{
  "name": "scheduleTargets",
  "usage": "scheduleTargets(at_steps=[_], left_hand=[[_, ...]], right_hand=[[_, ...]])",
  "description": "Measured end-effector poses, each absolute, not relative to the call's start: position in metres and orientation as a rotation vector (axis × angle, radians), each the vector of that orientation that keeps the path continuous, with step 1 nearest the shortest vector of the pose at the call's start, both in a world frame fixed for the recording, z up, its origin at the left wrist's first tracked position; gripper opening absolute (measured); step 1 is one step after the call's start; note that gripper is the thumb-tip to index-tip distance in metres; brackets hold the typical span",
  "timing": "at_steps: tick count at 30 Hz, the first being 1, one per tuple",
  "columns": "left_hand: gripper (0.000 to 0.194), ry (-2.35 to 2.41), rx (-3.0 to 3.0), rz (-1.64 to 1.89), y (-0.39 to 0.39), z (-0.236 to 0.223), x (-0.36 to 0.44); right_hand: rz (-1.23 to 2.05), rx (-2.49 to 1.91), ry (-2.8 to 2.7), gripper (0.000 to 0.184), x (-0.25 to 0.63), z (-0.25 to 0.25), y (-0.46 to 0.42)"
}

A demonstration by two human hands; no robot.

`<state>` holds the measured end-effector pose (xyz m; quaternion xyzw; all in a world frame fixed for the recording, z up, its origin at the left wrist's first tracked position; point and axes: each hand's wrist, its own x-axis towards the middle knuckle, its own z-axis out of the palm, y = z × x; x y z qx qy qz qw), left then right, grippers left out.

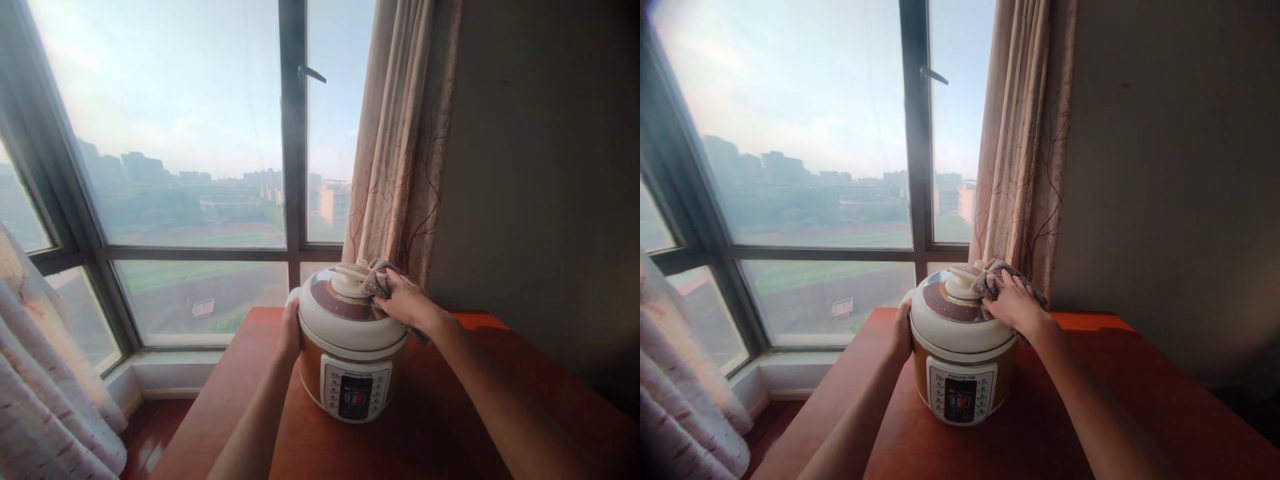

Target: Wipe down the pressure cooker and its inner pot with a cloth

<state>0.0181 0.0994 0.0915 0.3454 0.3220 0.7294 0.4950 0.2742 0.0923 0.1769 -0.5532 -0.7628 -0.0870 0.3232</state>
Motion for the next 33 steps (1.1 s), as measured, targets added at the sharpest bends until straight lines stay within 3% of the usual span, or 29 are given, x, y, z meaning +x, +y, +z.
scheduleTargets(at_steps=[9, 25, 33], left_hand=[[0.035, 0.771, 0.804, 1.739, 0.101, 0.09, 0.018], [0.036, 0.726, 0.956, 1.768, 0.105, 0.084, 0.015], [0.03, 0.743, 0.944, 1.755, 0.099, 0.094, 0.015]], right_hand=[[-0.251, -1.414, -2.07, 0.05, 0.268, 0.172, 0.055], [-0.251, -1.05, -2.27, 0.087, 0.258, 0.145, -0.04], [-0.225, -1.109, -2.066, 0.078, 0.272, 0.147, 0.012]])
